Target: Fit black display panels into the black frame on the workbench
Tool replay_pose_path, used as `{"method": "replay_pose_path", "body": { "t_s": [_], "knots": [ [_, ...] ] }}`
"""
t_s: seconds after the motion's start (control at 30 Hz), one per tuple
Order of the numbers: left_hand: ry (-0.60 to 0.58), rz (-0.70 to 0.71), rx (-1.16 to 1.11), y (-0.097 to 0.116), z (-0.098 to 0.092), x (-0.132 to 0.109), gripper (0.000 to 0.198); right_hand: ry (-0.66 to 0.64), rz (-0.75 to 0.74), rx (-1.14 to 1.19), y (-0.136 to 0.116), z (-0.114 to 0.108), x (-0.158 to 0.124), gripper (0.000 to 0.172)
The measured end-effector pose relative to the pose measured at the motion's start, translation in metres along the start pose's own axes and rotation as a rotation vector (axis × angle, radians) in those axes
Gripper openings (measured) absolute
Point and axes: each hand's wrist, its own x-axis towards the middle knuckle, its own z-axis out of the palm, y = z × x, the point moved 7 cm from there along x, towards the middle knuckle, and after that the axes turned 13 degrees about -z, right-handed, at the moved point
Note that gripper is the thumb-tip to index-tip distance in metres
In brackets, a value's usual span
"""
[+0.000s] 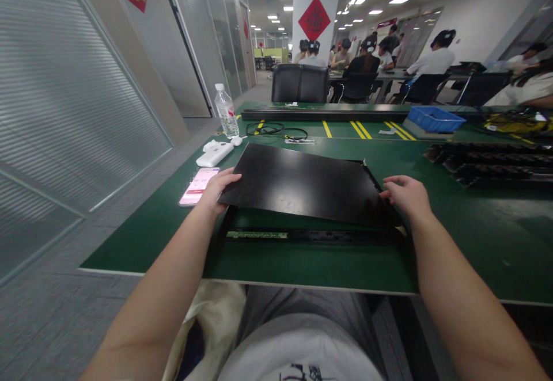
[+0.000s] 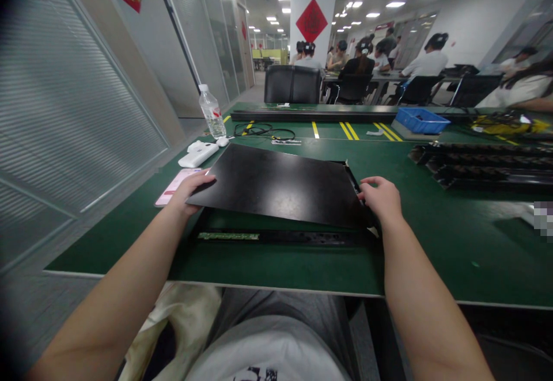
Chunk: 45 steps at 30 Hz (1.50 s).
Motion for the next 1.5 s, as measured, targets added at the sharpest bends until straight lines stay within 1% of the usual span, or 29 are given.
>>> {"method": "replay_pose_path", "body": {
  "t_s": [0.13,0.37,0.57,0.9,1.1,1.27,1.5],
  "knots": [
    [-0.019,-0.025,0.003,-0.001,0.000,0.001,0.047,0.000,0.013,-0.007,-0.001,-0.001,-0.001,0.025],
    [-0.003,-0.030,0.016,-0.002,0.001,-0.001,0.042,-0.005,0.010,-0.036,-0.003,-0.002,-0.002,0.027],
    [0.016,-0.007,0.015,-0.001,0.003,-0.003,0.037,0.003,0.007,-0.028,-0.001,-0.002,-0.001,0.030],
    [0.015,-0.015,0.055,-0.005,0.000,0.003,0.040,-0.004,0.041,-0.067,-0.003,-0.003,-0.003,0.031],
    [0.020,-0.017,0.078,-0.005,0.000,0.002,0.039,-0.008,0.038,-0.082,-0.006,-0.005,-0.003,0.032],
    [0.046,-0.037,0.091,-0.007,-0.001,0.002,0.039,-0.019,0.062,-0.109,-0.008,-0.006,-0.004,0.032],
    [0.071,-0.078,0.112,-0.010,0.000,0.002,0.037,-0.016,0.048,-0.132,-0.013,-0.006,-0.005,0.030]
  ]
}}
